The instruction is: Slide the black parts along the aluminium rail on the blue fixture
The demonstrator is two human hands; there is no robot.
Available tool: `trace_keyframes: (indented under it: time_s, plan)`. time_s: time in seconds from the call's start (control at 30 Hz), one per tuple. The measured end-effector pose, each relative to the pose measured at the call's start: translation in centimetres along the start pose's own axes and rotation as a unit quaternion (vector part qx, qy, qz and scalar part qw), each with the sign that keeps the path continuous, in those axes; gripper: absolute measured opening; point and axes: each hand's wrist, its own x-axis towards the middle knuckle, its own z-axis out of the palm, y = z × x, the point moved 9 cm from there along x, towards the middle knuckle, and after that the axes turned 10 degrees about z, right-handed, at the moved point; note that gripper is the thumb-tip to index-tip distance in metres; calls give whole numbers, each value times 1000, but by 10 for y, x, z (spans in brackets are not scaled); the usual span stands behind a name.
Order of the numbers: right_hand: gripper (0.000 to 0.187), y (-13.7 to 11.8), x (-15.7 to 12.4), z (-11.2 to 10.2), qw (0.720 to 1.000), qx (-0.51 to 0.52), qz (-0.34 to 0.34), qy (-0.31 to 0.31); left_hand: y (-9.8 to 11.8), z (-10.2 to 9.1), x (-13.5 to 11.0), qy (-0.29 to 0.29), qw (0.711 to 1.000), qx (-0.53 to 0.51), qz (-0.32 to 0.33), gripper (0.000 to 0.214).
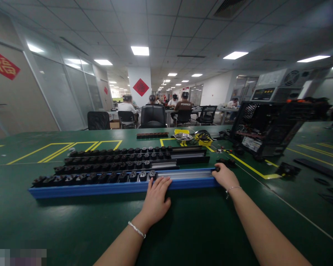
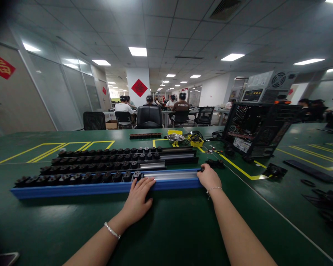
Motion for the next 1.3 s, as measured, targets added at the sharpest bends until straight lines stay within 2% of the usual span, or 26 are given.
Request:
trace_keyframes:
  time_s: [0.3, 0.5, 0.63, 0.8, 0.9, 1.07, 1.2, 1.3]
  plan:
    - [50, 8, 4, -4, 1000, 16, 12, 0, 0, 0, 0, -1, 1000, -1, -1, 66]
    - [48, 23, 13, -10, 998, 40, 43, 15, 1, -2, 0, -5, 1000, 1, 2, 65]
    - [49, 57, 29, -19, 992, 70, 78, 64, 0, -1, -1, -5, 1000, 5, 2, 65]
    - [51, 128, 50, -29, 969, 124, 171, 127, -1, 0, -1, -2, 1000, 7, 2, 65]
    - [52, 150, 60, -34, 964, 111, 194, 145, -1, -1, -2, -6, 1000, 4, -2, 65]
    - [52, 152, 82, -29, 974, 72, 179, 114, 0, -1, -3, -12, 1000, 4, -7, 67]
    - [53, 156, 105, -26, 971, 61, 194, 122, 0, 0, -4, -16, 1000, 0, -10, 69]
    - [52, 153, 125, -22, 979, 42, 169, 107, 0, -1, -5, -12, 1000, 2, -11, 70]
